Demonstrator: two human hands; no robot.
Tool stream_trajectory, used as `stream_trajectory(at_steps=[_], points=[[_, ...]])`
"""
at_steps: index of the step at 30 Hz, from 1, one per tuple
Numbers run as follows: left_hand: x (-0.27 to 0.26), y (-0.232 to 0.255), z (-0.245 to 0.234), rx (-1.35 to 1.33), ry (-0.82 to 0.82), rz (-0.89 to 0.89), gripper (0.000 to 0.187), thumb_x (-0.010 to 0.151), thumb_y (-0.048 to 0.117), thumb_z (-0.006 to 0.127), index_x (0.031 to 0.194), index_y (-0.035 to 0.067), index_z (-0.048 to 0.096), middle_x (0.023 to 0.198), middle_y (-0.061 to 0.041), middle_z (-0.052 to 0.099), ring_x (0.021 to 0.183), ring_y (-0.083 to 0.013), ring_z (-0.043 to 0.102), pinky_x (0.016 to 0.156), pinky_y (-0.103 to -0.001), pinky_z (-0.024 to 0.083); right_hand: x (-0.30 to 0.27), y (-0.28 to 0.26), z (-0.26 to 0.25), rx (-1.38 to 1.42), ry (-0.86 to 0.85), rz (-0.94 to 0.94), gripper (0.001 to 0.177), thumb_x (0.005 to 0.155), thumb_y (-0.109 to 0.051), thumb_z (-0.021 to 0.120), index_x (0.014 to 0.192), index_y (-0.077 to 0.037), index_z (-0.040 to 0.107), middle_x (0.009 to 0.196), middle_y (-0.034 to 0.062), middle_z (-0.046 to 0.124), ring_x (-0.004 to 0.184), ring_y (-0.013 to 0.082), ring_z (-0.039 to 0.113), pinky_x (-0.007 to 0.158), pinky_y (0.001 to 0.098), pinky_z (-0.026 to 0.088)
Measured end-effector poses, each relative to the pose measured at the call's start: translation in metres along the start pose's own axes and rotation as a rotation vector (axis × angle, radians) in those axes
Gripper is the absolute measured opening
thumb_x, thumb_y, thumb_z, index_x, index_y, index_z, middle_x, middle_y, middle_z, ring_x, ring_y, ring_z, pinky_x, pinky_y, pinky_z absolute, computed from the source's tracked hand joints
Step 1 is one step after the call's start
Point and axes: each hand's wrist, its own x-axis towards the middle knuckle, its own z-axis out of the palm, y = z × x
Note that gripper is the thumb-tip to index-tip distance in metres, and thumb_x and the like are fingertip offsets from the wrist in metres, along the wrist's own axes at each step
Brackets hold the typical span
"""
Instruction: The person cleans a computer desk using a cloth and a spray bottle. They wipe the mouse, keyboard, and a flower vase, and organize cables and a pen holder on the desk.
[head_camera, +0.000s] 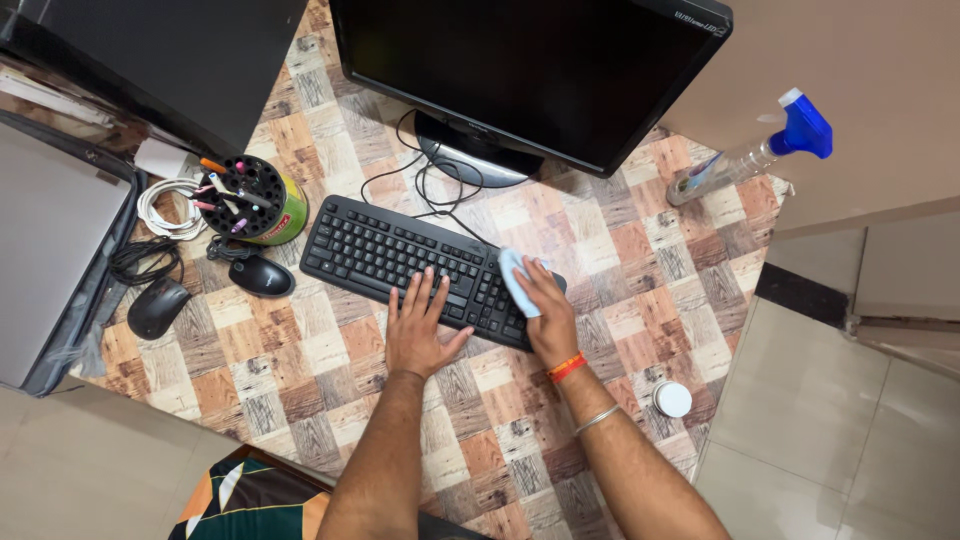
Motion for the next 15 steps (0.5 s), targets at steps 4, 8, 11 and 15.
stream_trajectory(at_steps=[4, 8, 11, 15], points=[[0.003, 0.001, 0.0, 0.027, -0.031, -0.011, 0.099, 0.077, 0.068, 0.071, 0.158, 0.024, 0.034, 0.167, -0.008, 0.025, 0.154, -0.0258, 0.021, 0.125, -0.053, 0.011, -0.009, -0.007, 0.031, -0.299, -0.234, -0.144, 0.068, 0.078, 0.01, 0.055, 0.142, -0.012, 0.062, 0.157, 0.0115, 0.049, 0.149, 0.0324, 0.042, 0.126, 0.0486, 0.023], [0.002, 0.002, -0.003, 0.039, -0.083, -0.04, 0.1, 0.075, 0.065, 0.073, 0.158, 0.027, 0.033, 0.168, -0.006, 0.023, 0.155, -0.0238, 0.019, 0.126, -0.052, 0.011, -0.02, -0.018, 0.05, -0.342, -0.232, -0.187, 0.056, 0.087, 0.0, 0.063, 0.143, -0.006, 0.061, 0.158, 0.0126, 0.047, 0.149, 0.0332, 0.039, 0.123, 0.0503, 0.026], [0.001, 0.001, -0.003, 0.035, -0.066, -0.035, 0.1, 0.075, 0.066, 0.073, 0.158, 0.026, 0.033, 0.168, -0.007, 0.023, 0.154, -0.024, 0.019, 0.125, -0.052, 0.01, -0.015, -0.019, 0.048, -0.349, -0.213, -0.216, 0.053, 0.085, -0.002, 0.065, 0.138, -0.006, 0.064, 0.154, 0.0139, 0.05, 0.146, 0.0338, 0.04, 0.12, 0.0503, 0.028], [-0.001, 0.002, -0.003, 0.001, 0.001, -0.006, 0.099, 0.078, 0.068, 0.071, 0.158, 0.023, 0.035, 0.167, -0.008, 0.026, 0.155, -0.0254, 0.021, 0.126, -0.053, 0.011, -0.02, -0.011, 0.03, -0.335, -0.276, -0.191, 0.053, 0.081, 0.003, 0.063, 0.132, -0.012, 0.069, 0.149, 0.0072, 0.059, 0.146, 0.0262, 0.046, 0.123, 0.0462, 0.032]])
